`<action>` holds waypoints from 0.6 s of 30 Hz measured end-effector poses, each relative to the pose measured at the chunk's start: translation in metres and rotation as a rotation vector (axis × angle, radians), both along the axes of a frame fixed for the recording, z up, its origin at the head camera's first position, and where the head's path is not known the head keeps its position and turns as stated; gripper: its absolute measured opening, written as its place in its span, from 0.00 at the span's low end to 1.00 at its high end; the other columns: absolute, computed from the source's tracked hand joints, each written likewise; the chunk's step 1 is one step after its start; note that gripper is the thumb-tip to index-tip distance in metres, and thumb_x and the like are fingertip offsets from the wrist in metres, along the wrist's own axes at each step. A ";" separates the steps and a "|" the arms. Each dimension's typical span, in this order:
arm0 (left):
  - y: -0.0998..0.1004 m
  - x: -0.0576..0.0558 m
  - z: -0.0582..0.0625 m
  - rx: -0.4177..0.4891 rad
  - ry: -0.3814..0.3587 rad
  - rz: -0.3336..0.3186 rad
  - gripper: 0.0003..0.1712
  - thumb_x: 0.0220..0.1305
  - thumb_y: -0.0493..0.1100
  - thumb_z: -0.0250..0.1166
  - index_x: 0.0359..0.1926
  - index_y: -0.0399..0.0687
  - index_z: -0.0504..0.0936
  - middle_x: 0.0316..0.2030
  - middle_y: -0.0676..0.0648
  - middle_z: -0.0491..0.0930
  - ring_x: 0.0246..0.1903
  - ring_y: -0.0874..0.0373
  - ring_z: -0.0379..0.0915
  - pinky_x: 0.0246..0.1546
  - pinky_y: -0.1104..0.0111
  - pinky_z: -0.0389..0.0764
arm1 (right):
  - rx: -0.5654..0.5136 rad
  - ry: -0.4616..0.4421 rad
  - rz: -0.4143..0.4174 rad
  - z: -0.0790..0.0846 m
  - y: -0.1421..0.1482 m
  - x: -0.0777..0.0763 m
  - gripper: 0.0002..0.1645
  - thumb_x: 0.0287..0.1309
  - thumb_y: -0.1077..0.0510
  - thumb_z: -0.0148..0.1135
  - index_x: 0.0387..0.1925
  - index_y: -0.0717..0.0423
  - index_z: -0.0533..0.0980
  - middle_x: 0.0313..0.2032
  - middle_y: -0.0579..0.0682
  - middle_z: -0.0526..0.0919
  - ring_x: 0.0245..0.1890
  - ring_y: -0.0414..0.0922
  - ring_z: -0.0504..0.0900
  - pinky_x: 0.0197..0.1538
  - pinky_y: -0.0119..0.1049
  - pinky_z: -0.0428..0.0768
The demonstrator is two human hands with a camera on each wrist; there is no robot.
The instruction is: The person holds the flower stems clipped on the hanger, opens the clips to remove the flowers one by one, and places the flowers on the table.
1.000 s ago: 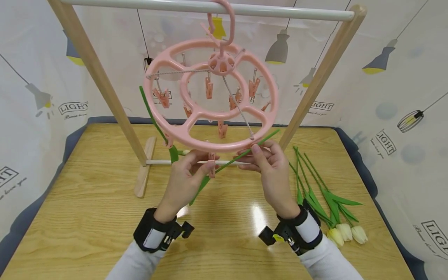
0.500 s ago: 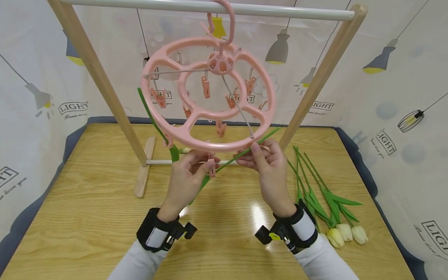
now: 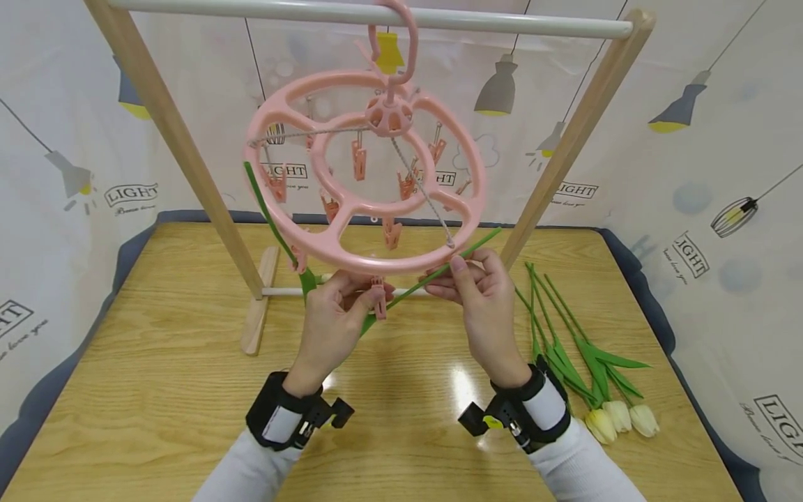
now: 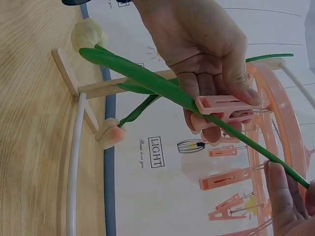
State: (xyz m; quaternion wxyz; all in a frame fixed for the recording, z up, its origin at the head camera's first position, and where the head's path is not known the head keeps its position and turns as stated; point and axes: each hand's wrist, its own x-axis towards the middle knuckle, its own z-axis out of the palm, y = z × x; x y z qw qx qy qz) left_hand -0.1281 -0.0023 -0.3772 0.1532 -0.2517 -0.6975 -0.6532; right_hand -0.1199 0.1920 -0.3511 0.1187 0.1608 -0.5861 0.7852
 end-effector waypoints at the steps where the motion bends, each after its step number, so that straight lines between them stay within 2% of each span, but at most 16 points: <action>1: 0.000 0.000 0.000 0.000 0.007 0.004 0.07 0.65 0.33 0.64 0.42 0.32 0.79 0.29 0.39 0.85 0.22 0.57 0.79 0.25 0.70 0.84 | 0.003 0.001 -0.005 0.000 0.000 0.000 0.07 0.74 0.64 0.46 0.48 0.63 0.69 0.39 0.52 0.88 0.38 0.45 0.89 0.42 0.36 0.88; 5: 0.001 -0.001 -0.001 0.004 0.026 0.015 0.07 0.65 0.32 0.64 0.41 0.30 0.80 0.27 0.40 0.84 0.20 0.56 0.78 0.22 0.71 0.83 | 0.041 -0.001 -0.018 0.000 0.002 0.000 0.07 0.73 0.64 0.48 0.47 0.62 0.70 0.39 0.51 0.88 0.37 0.44 0.89 0.42 0.36 0.88; 12: 0.001 -0.001 -0.001 0.010 0.021 0.033 0.06 0.63 0.32 0.65 0.41 0.32 0.81 0.25 0.38 0.84 0.20 0.55 0.78 0.23 0.70 0.83 | 0.181 -0.055 -0.054 0.004 0.013 -0.001 0.08 0.73 0.61 0.50 0.48 0.62 0.71 0.38 0.47 0.89 0.37 0.41 0.89 0.42 0.35 0.88; 18: 0.000 -0.002 -0.003 0.014 0.037 0.028 0.04 0.63 0.31 0.65 0.39 0.33 0.81 0.22 0.39 0.82 0.19 0.54 0.77 0.22 0.70 0.82 | 0.210 -0.102 -0.058 0.008 0.024 0.000 0.08 0.73 0.60 0.51 0.46 0.61 0.71 0.36 0.47 0.89 0.35 0.41 0.88 0.39 0.33 0.88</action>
